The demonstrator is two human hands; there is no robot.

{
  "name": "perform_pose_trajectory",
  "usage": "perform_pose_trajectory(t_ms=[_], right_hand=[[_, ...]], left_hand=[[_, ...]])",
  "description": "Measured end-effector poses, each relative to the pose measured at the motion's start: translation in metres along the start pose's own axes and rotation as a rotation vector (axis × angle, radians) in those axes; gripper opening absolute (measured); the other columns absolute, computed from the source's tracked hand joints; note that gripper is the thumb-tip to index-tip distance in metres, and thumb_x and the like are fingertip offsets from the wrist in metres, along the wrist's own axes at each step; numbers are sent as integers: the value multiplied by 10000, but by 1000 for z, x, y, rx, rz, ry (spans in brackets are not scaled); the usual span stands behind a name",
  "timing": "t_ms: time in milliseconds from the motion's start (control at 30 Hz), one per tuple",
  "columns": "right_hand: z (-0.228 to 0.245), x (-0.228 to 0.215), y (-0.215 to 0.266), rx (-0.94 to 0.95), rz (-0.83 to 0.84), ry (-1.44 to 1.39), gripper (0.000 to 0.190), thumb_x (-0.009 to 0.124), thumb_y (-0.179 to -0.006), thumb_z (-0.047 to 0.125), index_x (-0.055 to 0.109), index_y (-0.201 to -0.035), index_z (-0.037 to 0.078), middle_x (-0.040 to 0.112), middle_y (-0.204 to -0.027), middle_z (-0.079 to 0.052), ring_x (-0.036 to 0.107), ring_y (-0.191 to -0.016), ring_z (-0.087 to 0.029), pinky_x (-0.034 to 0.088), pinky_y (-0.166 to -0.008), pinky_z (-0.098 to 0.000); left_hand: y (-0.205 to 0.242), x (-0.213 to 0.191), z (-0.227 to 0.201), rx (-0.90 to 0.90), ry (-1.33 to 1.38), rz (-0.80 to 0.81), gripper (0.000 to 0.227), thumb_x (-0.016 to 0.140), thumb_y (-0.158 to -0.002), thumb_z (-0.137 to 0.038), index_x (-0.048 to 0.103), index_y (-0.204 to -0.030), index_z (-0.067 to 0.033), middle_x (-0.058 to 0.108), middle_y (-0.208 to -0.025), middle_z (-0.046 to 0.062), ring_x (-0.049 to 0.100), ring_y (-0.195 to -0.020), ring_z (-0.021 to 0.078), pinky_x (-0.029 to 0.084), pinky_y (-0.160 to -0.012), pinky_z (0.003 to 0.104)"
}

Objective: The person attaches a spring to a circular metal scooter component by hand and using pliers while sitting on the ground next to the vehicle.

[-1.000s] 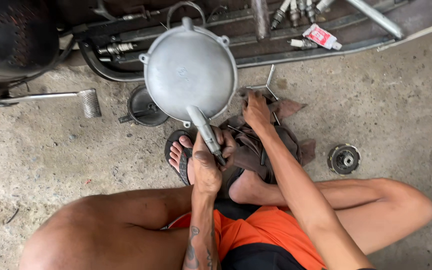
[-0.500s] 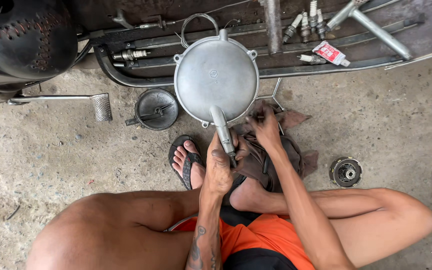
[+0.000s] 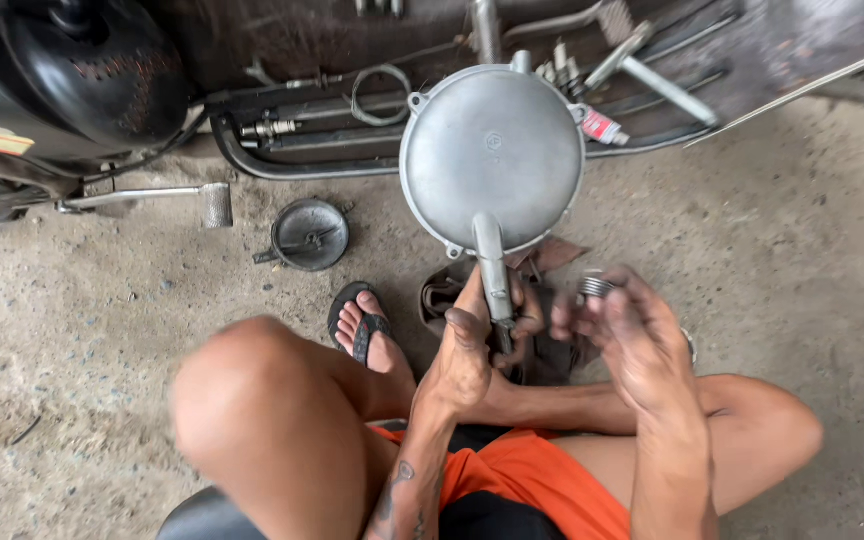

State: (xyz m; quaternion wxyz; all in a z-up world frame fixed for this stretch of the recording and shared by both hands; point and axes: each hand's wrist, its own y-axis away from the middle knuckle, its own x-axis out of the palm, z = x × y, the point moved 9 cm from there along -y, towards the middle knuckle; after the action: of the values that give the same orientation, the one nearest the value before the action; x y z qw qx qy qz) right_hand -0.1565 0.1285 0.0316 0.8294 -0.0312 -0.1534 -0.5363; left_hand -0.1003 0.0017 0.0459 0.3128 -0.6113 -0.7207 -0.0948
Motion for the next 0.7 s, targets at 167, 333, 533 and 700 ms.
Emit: perform_pose_trajectory(t_ms=[167, 333, 533, 700], right_hand=[[81, 6, 19, -198, -31, 19, 351, 517, -899, 411, 471, -824, 71, 563, -785, -172, 570, -692, -229, 528, -606, -346], [68, 11, 20, 128, -181, -97, 153, 455, -737, -10, 448, -818, 119, 350, -587, 41, 341, -442, -35, 243, -367, -145], [86, 54, 1, 173, -171, -371, 201, 512, -900, 295, 524, -973, 109, 600, -904, -72, 582, -927, -174, 478, -801, -315], [79, 57, -12, 252, -229, -220, 174, 556, -878, 266, 488, -861, 107, 394, -688, -26, 405, -532, -152, 325, -429, -253]], left_hand=[[-15, 81, -63, 40, 278, 103, 498, 254, -902, -557, 360, -933, -71, 354, -686, 69, 328, -437, 110, 322, -367, 195], [-23, 127, -148, 156, 198, 291, 293, 359, -987, -365, 392, -906, -85, 363, -787, 23, 402, -675, 141, 363, -629, 271], [-33, 136, -162, 295, -674, 356, 433, 268, -971, -378, 518, -1074, -40, 521, -978, 89, 443, -985, 233, 320, -934, 364], [-58, 122, -155, 228, -743, 442, 526, 380, -864, -496, 640, -936, -45, 501, -1105, 172, 507, -1055, 300, 401, -897, 446]])
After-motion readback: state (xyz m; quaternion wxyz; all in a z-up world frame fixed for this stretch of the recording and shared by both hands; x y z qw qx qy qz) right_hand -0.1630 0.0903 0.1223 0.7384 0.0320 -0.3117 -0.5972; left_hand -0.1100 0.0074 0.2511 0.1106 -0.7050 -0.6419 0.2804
